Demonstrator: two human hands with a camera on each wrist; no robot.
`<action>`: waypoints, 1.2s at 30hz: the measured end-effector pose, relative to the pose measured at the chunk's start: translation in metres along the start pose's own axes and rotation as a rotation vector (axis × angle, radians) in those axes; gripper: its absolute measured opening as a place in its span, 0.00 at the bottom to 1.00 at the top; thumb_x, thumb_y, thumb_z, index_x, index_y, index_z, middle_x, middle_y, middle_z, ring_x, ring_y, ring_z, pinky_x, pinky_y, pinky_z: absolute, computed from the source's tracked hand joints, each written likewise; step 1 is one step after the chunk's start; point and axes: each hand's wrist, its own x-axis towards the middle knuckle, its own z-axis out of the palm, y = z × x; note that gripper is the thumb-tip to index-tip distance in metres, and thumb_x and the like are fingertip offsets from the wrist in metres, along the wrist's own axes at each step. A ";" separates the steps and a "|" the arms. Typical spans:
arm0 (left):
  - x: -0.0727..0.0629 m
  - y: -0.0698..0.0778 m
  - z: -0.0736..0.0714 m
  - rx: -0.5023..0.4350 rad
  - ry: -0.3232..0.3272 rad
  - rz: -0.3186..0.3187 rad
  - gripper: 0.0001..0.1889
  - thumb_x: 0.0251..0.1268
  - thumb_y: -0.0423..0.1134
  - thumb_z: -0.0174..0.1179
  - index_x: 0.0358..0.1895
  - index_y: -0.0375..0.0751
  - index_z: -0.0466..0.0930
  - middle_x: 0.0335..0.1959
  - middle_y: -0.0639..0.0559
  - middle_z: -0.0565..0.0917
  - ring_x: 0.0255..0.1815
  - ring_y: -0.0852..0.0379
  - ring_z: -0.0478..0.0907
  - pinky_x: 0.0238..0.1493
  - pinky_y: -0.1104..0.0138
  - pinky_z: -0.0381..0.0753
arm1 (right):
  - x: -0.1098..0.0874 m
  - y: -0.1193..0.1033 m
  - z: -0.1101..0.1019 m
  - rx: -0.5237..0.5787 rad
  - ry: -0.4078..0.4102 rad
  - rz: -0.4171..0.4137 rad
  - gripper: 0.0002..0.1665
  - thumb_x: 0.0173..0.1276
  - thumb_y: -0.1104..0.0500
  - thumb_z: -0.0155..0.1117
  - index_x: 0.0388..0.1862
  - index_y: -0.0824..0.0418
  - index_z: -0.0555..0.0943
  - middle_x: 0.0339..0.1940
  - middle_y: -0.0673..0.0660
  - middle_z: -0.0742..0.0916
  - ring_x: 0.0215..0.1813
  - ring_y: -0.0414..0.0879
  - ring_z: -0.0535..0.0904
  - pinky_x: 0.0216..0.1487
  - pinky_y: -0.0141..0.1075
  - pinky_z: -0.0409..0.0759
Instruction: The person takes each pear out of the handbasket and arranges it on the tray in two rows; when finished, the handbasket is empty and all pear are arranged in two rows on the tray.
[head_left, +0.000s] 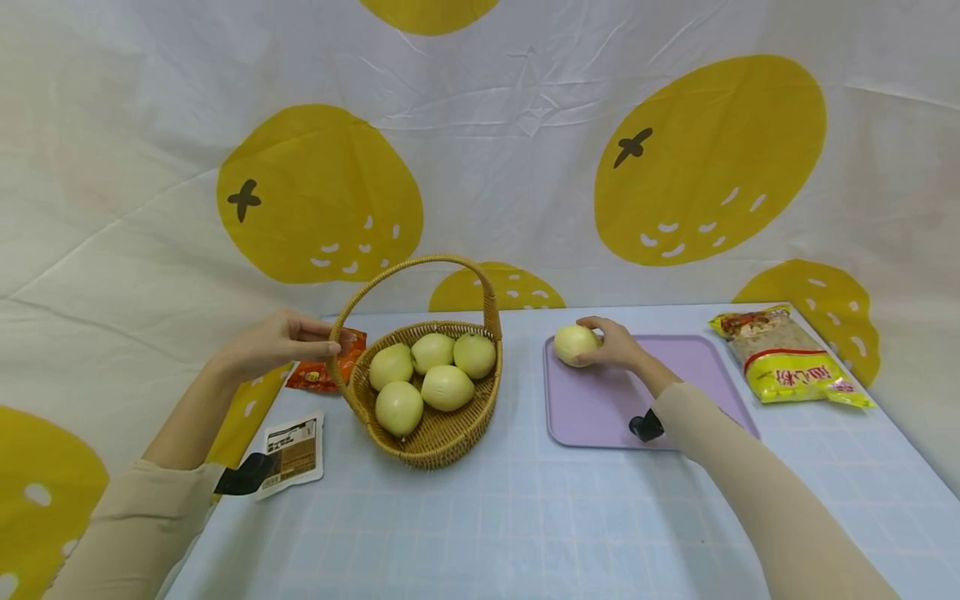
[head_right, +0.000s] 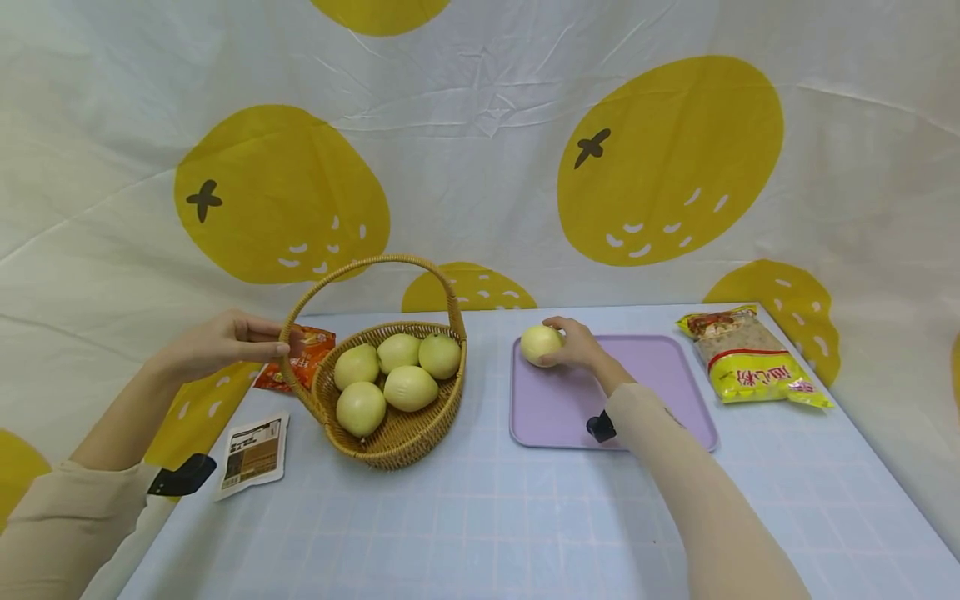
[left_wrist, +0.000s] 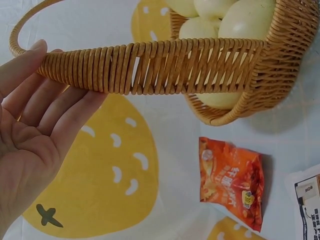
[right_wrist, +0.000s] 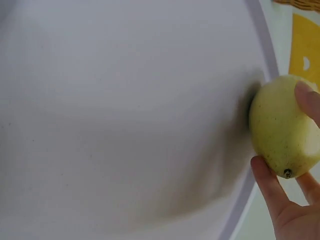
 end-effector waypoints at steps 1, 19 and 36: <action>0.000 0.000 0.000 0.001 0.000 -0.003 0.17 0.68 0.31 0.54 0.53 0.19 0.74 0.43 0.53 0.85 0.46 0.61 0.81 0.48 0.70 0.80 | 0.000 0.000 0.001 0.001 0.001 0.002 0.43 0.51 0.59 0.75 0.64 0.71 0.68 0.61 0.72 0.73 0.62 0.66 0.67 0.63 0.60 0.63; 0.001 0.001 0.000 0.015 0.000 -0.017 0.17 0.68 0.32 0.55 0.53 0.19 0.75 0.42 0.50 0.86 0.45 0.61 0.81 0.49 0.70 0.80 | 0.009 -0.009 0.009 -0.048 0.031 -0.005 0.43 0.53 0.58 0.74 0.65 0.71 0.67 0.62 0.74 0.72 0.64 0.68 0.65 0.64 0.61 0.62; 0.000 0.001 0.000 0.027 0.008 -0.015 0.16 0.67 0.32 0.55 0.52 0.21 0.76 0.41 0.50 0.86 0.45 0.60 0.82 0.48 0.69 0.80 | 0.008 -0.068 0.017 -0.099 0.073 -0.264 0.41 0.50 0.55 0.76 0.61 0.68 0.72 0.59 0.70 0.76 0.58 0.66 0.70 0.59 0.59 0.69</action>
